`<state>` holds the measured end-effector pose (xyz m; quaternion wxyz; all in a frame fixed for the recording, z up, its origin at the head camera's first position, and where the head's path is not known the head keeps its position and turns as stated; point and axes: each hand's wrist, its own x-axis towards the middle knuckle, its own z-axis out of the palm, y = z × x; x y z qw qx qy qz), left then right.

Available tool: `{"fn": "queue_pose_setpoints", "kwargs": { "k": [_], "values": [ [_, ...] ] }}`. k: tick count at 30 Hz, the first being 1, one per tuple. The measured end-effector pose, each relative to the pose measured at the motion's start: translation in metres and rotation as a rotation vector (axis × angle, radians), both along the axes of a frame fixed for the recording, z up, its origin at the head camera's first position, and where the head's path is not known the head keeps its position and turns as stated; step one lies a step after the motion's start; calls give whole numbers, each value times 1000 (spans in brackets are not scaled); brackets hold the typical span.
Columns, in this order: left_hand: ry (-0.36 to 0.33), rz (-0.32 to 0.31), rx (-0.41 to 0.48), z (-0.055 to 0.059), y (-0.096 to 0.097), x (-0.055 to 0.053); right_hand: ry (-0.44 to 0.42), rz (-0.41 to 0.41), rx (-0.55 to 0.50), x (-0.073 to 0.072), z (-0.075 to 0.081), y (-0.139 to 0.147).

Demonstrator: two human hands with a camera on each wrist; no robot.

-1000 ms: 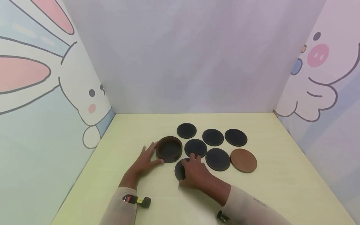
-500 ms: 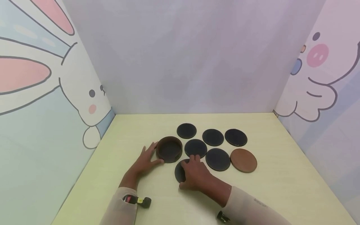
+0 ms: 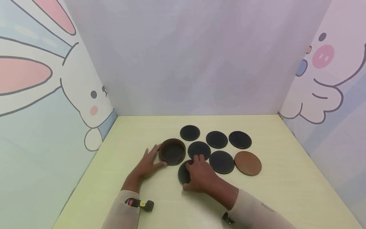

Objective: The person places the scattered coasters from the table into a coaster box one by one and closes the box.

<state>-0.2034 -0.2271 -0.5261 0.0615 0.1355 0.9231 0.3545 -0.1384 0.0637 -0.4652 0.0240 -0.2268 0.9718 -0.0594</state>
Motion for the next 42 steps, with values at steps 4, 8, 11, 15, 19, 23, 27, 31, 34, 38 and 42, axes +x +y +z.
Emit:
{"fn": "queue_pose_setpoints", "kwargs": {
  "k": [4,8,11,15,19,23,27,31,34,38,42],
  "values": [
    [4,-3,-3,0,-1,0,0,-2,-28,0,1,3],
    [14,-11,-15,0,-2,-1,7,12,-53,-1,3,7],
    [29,-19,-24,-1,-3,-2,1,35,-70,-3,4,9],
    [33,-29,-23,-1,-3,-4,-27,85,-88,-7,6,14],
    [30,-30,-19,-2,-4,-4,-41,139,-108,-11,7,17],
    [21,-18,-20,-1,-3,-4,-43,179,-122,-12,8,20],
    [6,-13,-12,0,-2,-3,-41,210,-129,-14,9,20],
    [0,-6,-1,1,0,-3,-49,225,-148,-16,11,20],
    [8,-9,-1,1,1,-4,-47,235,-163,-17,13,20],
    [12,-20,-17,0,1,-5,-36,240,-177,-17,16,20],
    [10,-21,-24,-1,0,-5,-23,237,-200,-18,19,19]
  ]
}}
